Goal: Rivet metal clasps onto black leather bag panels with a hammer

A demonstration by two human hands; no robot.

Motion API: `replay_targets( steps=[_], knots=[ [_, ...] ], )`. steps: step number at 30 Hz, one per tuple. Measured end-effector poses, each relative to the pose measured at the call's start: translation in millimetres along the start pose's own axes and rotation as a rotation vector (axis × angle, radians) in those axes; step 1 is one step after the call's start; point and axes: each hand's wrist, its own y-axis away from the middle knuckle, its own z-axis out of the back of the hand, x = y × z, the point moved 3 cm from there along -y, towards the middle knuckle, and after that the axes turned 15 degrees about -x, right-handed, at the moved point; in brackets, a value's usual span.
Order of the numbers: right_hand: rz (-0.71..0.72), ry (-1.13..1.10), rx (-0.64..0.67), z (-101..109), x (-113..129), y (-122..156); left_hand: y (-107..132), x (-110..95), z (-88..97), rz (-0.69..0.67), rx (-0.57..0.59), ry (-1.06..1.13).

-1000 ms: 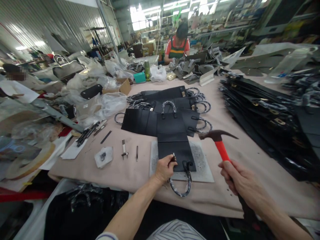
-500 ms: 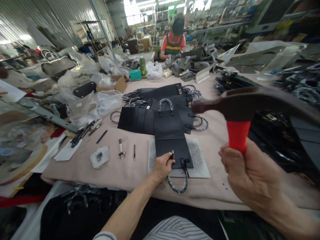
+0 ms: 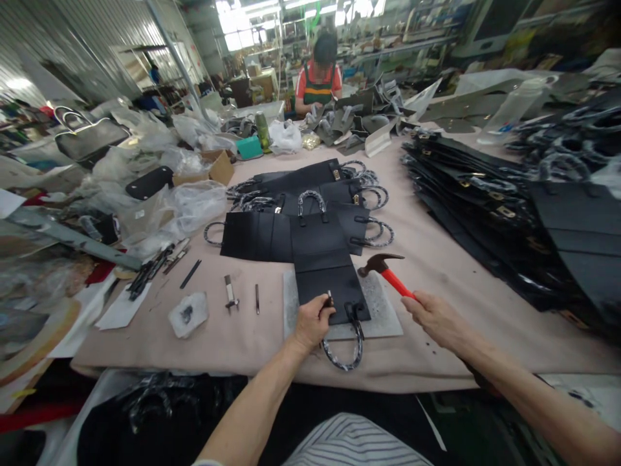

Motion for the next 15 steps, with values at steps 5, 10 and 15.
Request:
replay_targets(
  steps=[5, 10, 15],
  knots=[
    [-0.175, 0.215, -0.025, -20.2, -50.8, -8.8, -1.5, 2.2, 1.1, 0.014, 0.020, -0.007],
    [0.035, 0.225, -0.236, -38.9, -24.9, -2.1, -5.2, 4.0, 1.5, 0.041, 0.058, -0.011],
    [0.540, -0.041, -0.347, -80.9, 36.8, 13.8, -10.1, -1.5, 3.3, 0.034, 0.082, -0.025]
  ],
)
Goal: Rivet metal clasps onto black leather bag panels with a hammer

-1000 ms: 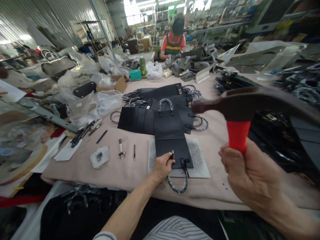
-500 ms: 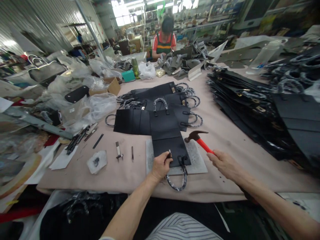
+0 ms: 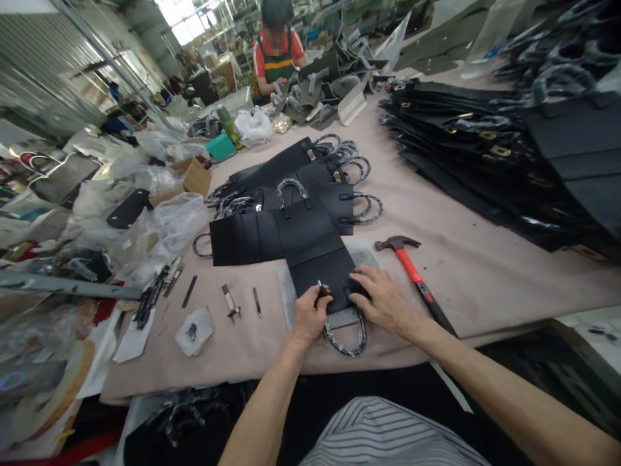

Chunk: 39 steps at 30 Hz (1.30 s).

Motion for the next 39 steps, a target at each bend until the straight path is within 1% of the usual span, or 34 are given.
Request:
replay_targets(
  steps=[2, 4, 7, 9, 12, 16, 19, 21, 24, 29, 33, 39],
  knots=[
    [0.044, -0.015, 0.016, -14.8, 12.9, 3.2, 0.4, -1.1, 1.7, -0.012, 0.005, 0.002],
    [0.036, 0.004, 0.016, -23.3, 17.1, 6.9, 3.1, -1.2, 3.8, -0.044, 0.005, 0.012],
    [0.028, 0.008, 0.015, -26.6, 15.7, 10.2, 10.4, -1.2, 6.1, -0.120, -0.006, 0.042],
    [0.025, 0.004, 0.021, -26.0, 13.9, 10.4, 14.3, -0.7, 6.9, -0.119, -0.055, 0.050],
    [0.013, 0.010, 0.038, -25.2, 13.2, 9.5, 16.0, 2.2, 6.6, -0.004, -0.133, 0.053],
    [0.003, 0.030, 0.054, -24.9, 14.9, 8.5, 14.5, 10.7, 7.1, 0.180, -0.147, 0.128],
    [-0.004, 0.031, 0.052, -24.2, 16.0, 7.9, 14.0, 16.5, 12.3, 0.233, -0.169, 0.159],
    [-0.010, 0.031, 0.057, -23.9, 16.6, 7.4, 13.8, 16.6, 15.4, 0.230, -0.170, 0.150],
    [-0.016, 0.032, 0.065, -23.6, 17.2, 6.5, 12.4, 10.6, 15.4, 0.206, -0.155, 0.142],
    [-0.018, 0.021, 0.065, -23.5, 17.2, 5.7, 8.0, -1.7, 4.7, 0.110, -0.102, 0.140],
    [-0.023, 0.014, 0.074, -24.4, 16.5, 6.2, 8.3, -0.6, -0.2, 0.100, -0.090, 0.125],
    [-0.034, -0.004, 0.066, -25.7, 14.4, 7.4, 9.7, 2.5, -0.6, 0.091, -0.099, 0.117]
  ],
)
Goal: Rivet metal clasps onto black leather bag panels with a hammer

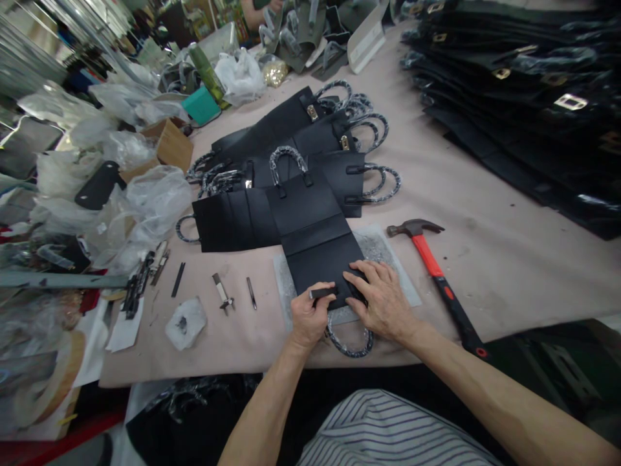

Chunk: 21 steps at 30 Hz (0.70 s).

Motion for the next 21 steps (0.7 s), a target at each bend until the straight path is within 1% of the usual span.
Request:
replay_targets(
  steps=[11, 16, 21],
  knots=[
    [0.002, -0.004, 0.001, -0.4, -0.5, -0.2, 0.7, -0.4, -0.6, -0.008, 0.017, -0.040],
    [0.004, -0.008, -0.011, 1.4, -0.2, 0.0, -0.1, -3.1, -3.1, -0.054, 0.025, -0.052],
    [-0.001, -0.026, -0.018, -0.1, -0.6, -0.6, -4.0, -7.6, -10.3, -0.094, 0.085, -0.094]
  ],
)
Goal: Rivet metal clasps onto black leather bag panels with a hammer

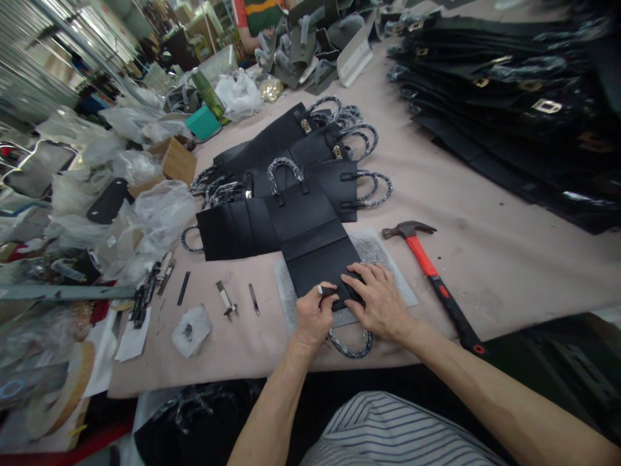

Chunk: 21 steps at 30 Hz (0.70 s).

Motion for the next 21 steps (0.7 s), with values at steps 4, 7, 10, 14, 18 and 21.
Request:
replay_targets(
  steps=[4, 7, 10, 14, 18, 21],
  knots=[
    [0.001, -0.147, -0.082, 8.4, -6.7, -0.6, -4.0, -2.5, -4.1, 0.017, 0.019, -0.034],
    [-0.080, -0.113, -0.234, 30.5, -26.3, 9.0, -4.0, -1.5, -3.6, 0.052, -0.015, -0.040],
    [-0.230, 0.172, -0.267, 56.5, -58.5, 30.9, -1.0, -0.7, -3.5, 0.024, -0.006, -0.017],
    [-0.520, 0.352, -0.054, 76.9, -102.1, 55.0, 1.2, 0.1, -4.5, -0.001, -0.002, -0.024],
    [-0.851, -0.146, 0.113, 80.7, -108.6, 44.1, 0.1, -1.4, -6.3, -0.022, -0.035, -0.034],
    [-1.050, -0.571, 0.234, 83.3, -84.6, 24.3, -0.6, -1.3, -6.9, -0.017, -0.058, -0.023]
  ],
)
